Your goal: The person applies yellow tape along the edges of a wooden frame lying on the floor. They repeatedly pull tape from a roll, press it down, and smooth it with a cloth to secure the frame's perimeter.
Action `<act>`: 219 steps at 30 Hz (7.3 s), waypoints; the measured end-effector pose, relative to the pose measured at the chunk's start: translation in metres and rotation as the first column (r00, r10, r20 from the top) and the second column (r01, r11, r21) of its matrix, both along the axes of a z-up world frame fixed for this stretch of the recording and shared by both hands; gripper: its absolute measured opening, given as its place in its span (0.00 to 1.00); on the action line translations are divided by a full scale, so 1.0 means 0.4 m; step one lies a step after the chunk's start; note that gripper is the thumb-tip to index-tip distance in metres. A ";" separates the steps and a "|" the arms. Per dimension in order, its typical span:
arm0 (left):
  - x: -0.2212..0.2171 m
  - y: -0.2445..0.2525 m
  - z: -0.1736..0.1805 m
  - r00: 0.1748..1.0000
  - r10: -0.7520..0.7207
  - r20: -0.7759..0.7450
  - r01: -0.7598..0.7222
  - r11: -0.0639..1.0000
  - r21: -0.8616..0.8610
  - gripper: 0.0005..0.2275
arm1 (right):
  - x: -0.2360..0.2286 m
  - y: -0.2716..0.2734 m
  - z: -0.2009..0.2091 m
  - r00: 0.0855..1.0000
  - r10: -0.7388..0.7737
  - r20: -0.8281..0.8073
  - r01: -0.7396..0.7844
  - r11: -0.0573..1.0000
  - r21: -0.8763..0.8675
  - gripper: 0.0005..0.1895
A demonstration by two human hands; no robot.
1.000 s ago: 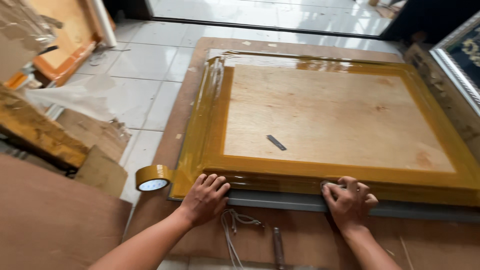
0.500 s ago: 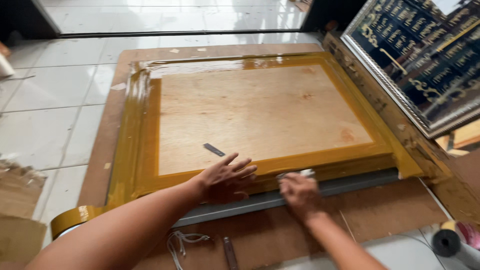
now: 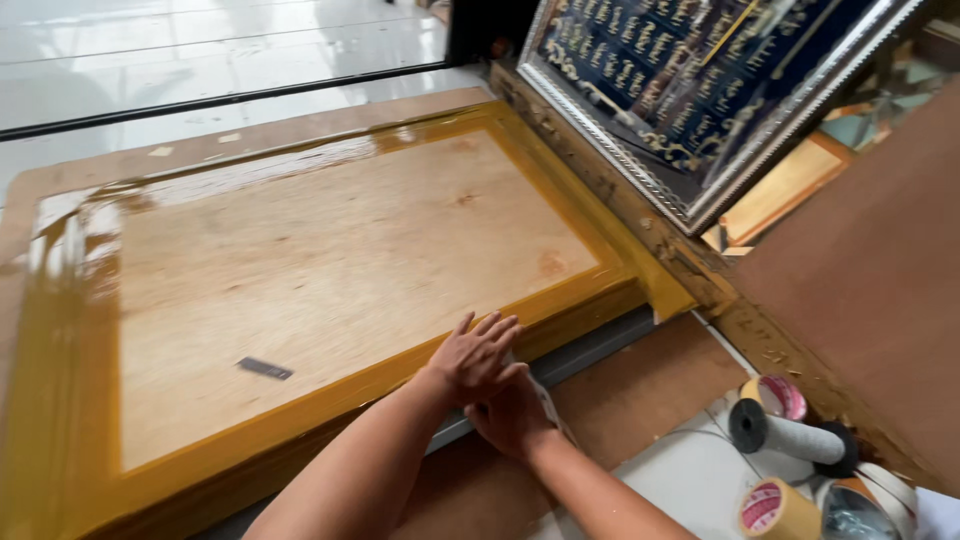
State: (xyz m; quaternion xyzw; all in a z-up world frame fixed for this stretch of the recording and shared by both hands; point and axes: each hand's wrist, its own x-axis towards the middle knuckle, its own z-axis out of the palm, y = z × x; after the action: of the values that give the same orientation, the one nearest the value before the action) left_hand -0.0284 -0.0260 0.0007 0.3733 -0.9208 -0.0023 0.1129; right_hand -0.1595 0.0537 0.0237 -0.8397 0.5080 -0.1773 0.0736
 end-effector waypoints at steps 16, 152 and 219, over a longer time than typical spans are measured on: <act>-0.142 -0.047 -0.097 0.973 0.198 -0.116 -0.225 0.922 -0.315 0.28 | -0.382 -0.205 -0.182 0.887 -0.438 0.148 0.459 0.792 -0.403 0.13; 1.184 0.811 0.250 -0.214 0.951 -0.222 -0.693 0.012 0.721 0.29 | 0.960 0.275 0.205 0.782 0.599 -0.172 -0.393 0.688 0.610 0.20; -0.120 0.125 0.090 0.443 0.484 -0.755 -0.112 0.865 0.489 0.13 | -0.381 -0.297 0.125 0.441 -0.537 0.719 -0.470 0.545 0.695 0.14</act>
State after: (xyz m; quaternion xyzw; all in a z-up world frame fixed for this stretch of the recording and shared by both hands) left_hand -0.0765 0.0240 0.0367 0.4948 -0.6392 -0.3394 0.4810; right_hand -0.3121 -0.0651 0.0738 -0.4490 0.4226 -0.3276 0.7158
